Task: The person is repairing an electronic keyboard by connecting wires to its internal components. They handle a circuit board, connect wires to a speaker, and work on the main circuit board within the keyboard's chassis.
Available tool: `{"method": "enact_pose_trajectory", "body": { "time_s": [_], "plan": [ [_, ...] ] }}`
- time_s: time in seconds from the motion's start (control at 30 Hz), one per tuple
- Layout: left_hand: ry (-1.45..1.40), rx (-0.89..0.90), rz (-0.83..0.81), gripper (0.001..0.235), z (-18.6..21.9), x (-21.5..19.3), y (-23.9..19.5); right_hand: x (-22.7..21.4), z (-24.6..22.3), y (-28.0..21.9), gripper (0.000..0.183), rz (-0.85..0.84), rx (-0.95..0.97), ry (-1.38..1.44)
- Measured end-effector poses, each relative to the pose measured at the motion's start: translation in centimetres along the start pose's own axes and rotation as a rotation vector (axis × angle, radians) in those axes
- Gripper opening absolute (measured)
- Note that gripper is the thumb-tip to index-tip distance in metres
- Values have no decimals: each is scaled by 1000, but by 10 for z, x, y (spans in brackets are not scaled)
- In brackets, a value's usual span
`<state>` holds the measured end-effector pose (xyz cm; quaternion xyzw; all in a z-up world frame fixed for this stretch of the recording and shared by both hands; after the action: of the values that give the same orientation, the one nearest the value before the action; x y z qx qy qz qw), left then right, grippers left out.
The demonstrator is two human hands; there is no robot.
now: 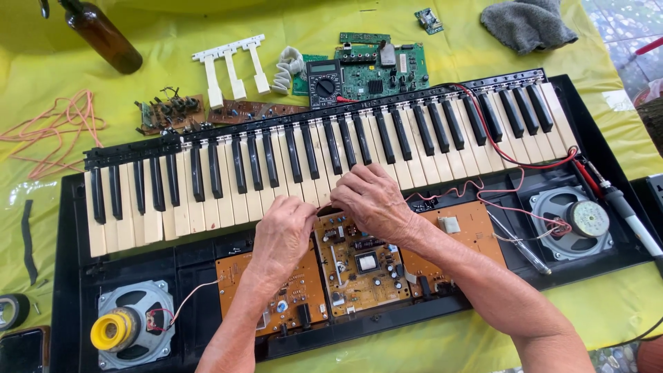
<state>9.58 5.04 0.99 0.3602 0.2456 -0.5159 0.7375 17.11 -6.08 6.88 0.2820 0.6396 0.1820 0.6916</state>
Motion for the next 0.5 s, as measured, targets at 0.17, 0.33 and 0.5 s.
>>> {"method": "enact_pose_trajectory", "body": {
  "time_s": [0.17, 0.33, 0.5],
  "plan": [
    [225, -56, -83, 7, -25, 28, -11, 17, -8, -6, 4, -119, 24, 11],
    [263, -90, -101, 12, -20, 27, -9, 27, -16, -13, 12, -71, -27, 47],
    [262, -91, -111, 22, -21, 25, -10, 17, -14, -8, 15, -24, 17, 38]
  ]
}}
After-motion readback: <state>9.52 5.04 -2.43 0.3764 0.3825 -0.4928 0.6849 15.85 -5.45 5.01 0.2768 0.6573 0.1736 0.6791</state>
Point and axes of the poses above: each hand's wrist, its own y-axis towards the middle knuckle, its own x-axis out of the palm, z = x × y, the point moved 9 cm from there along y, towards the middle knuckle, and after that the axes turned 9 degrees about -y, right-handed, at the moved point
